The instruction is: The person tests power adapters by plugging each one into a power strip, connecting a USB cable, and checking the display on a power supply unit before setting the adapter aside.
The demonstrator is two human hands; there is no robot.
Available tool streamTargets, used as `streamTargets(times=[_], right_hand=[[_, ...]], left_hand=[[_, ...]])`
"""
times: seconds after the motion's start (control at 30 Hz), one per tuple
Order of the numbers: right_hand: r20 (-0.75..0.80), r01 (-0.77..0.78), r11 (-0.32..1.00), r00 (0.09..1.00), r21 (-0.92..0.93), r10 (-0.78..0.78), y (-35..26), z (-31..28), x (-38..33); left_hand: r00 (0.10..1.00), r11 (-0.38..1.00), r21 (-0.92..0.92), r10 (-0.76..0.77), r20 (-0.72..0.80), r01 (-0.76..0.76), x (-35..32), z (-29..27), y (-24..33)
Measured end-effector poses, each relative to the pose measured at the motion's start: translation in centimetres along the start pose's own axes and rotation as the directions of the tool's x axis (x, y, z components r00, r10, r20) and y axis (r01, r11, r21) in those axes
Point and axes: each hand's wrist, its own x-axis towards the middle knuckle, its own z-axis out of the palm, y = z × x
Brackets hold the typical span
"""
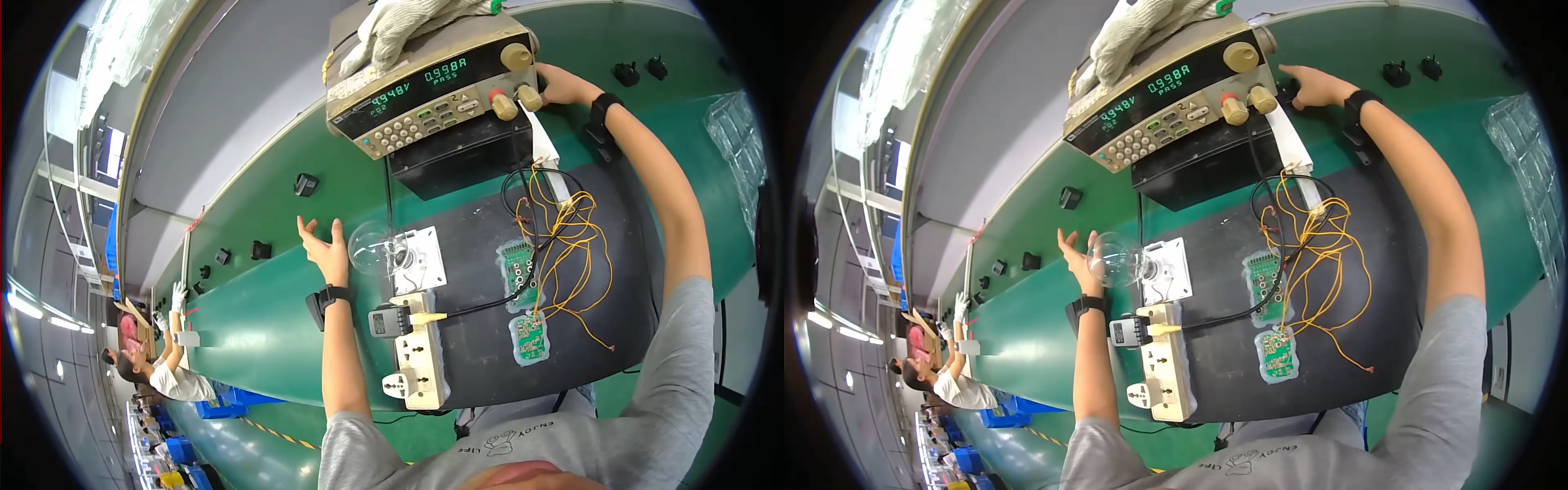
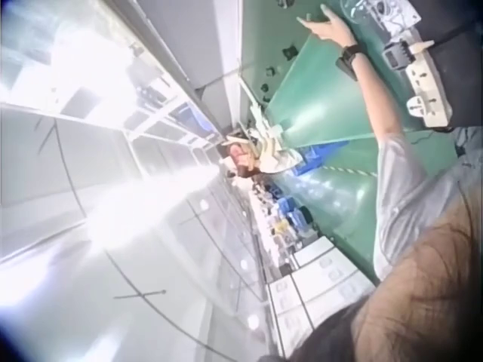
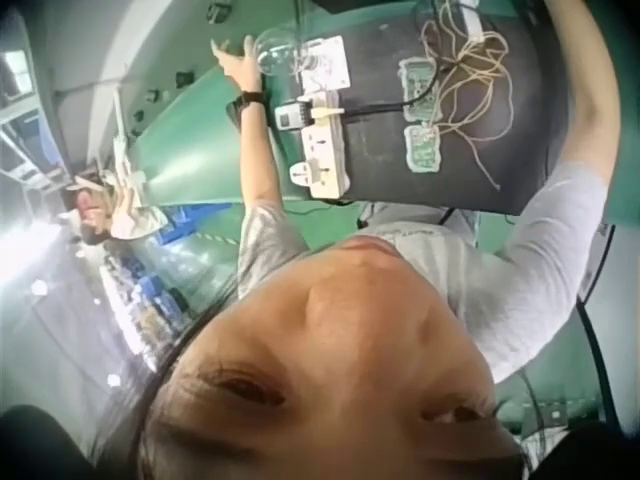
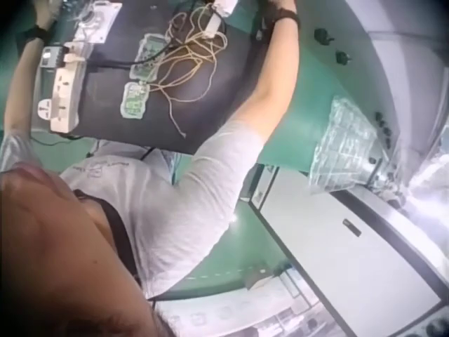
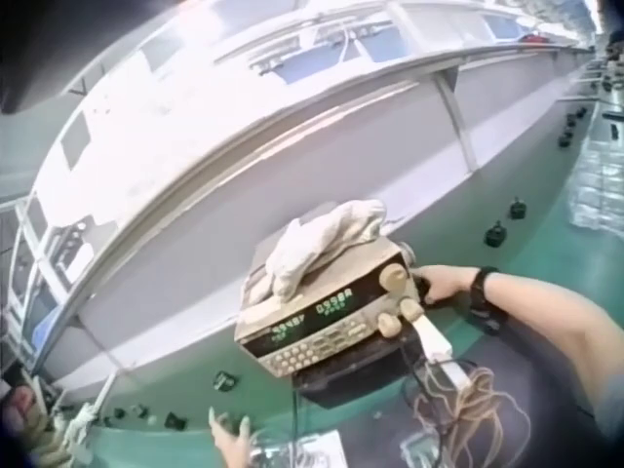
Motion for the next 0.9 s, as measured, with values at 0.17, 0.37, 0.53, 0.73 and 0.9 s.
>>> streamTargets(times=[0.17, 0.37, 0.53, 0.73, 0.9], right_hand=[[0.129, -0.004, 0.994, 0.991, -0.107, 0.018, -0.8, 0.2, -0.4], [-0.007, -0.226, 0.784, 0.959, 0.578, 0.282, -5.5, -3.2, -7.7], [0.210, -0.230, 0.080, 0.956, 0.970, 0.203, -9.5, -3.6, -14.6], [0.333, -0.355, -0.247, 0.934, 0.902, -0.129, -17.1, -4.1, -17.8], [0.443, -0.479, -0.056, 0.846, 0.876, -0.297, -21.4, -2.4, -17.9]], left_hand=[[0.999, 0.998, 0.044, -0.048, -0.017, 0.048, 0.0, 0.3, 1.2], [0.991, 0.992, -0.017, -0.127, -0.033, 0.126, -0.1, -0.3, 1.4], [0.988, 0.984, -0.093, -0.152, -0.008, 0.151, -1.2, -1.2, 2.2], [0.986, 0.977, -0.167, -0.150, -0.077, 0.136, -3.2, -2.3, 3.0], [0.982, 0.956, -0.278, -0.138, -0.127, 0.099, -5.3, -3.9, 3.8]])
